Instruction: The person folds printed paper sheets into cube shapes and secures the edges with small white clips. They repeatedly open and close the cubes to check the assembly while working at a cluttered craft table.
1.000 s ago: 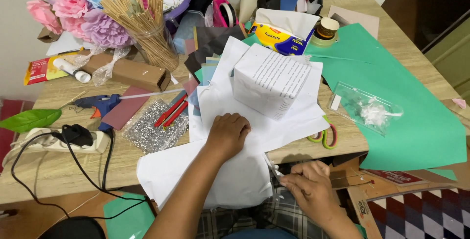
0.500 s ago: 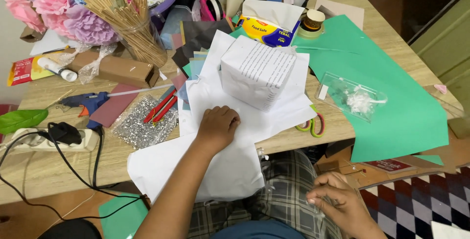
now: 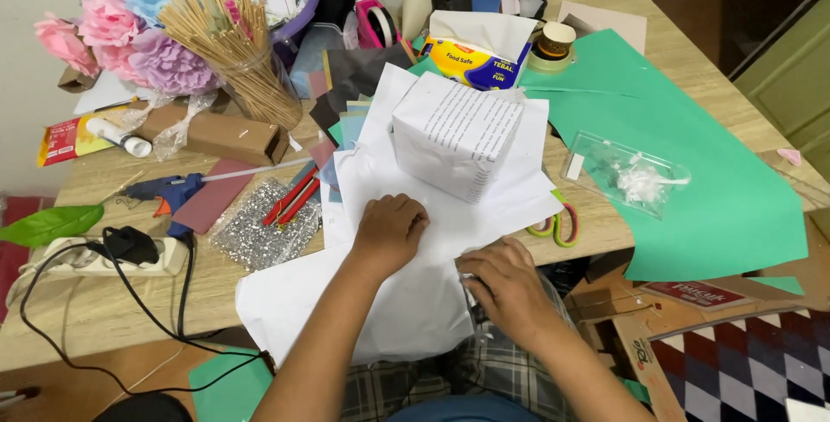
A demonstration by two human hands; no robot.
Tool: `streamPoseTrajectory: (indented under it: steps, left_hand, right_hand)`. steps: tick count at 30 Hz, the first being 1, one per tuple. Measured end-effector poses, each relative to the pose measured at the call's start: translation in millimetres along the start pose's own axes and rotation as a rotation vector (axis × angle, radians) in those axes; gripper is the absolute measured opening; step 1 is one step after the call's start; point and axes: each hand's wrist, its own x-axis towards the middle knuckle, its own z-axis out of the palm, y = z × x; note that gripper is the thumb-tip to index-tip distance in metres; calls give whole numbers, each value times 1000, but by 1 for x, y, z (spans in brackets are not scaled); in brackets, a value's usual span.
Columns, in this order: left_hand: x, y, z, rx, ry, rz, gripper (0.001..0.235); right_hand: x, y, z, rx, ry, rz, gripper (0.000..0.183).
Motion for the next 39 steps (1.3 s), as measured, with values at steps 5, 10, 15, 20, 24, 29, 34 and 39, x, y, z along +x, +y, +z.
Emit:
streamPoseTrajectory:
  steps: [5, 10, 15, 20, 24, 29, 34, 39]
  left_hand:
    - [-1, -4, 3, 10, -11, 16, 8]
    - [-1, -7, 8, 37, 19, 49, 8]
    - [-1, -7, 6, 11, -52, -18, 12]
    - [-1, -9, 11, 58, 3, 30, 10]
    - [-1, -9, 11, 55, 26, 46, 10]
    - [-1, -9, 10, 58, -19, 16, 11]
    - [-1, -10, 10, 54, -28, 12, 12]
    - [0, -9, 10, 53, -35, 15, 12]
  right_hand:
    - [-2, 3, 15, -98, 88, 66, 20]
    - [-11, 0, 8, -63, 101, 21, 11]
    - [-28, -7, -7, -8, 82, 3, 16]
    - [-46, -19, -20, 18, 15, -6, 15]
    - [-53, -25, -20, -46, 33, -11, 19]
    - [-55, -30, -23, -51, 72, -6, 22]
    - [-67, -28, -31, -62, 41, 20, 20]
    - [-83, -29, -43, -48, 9, 41, 19]
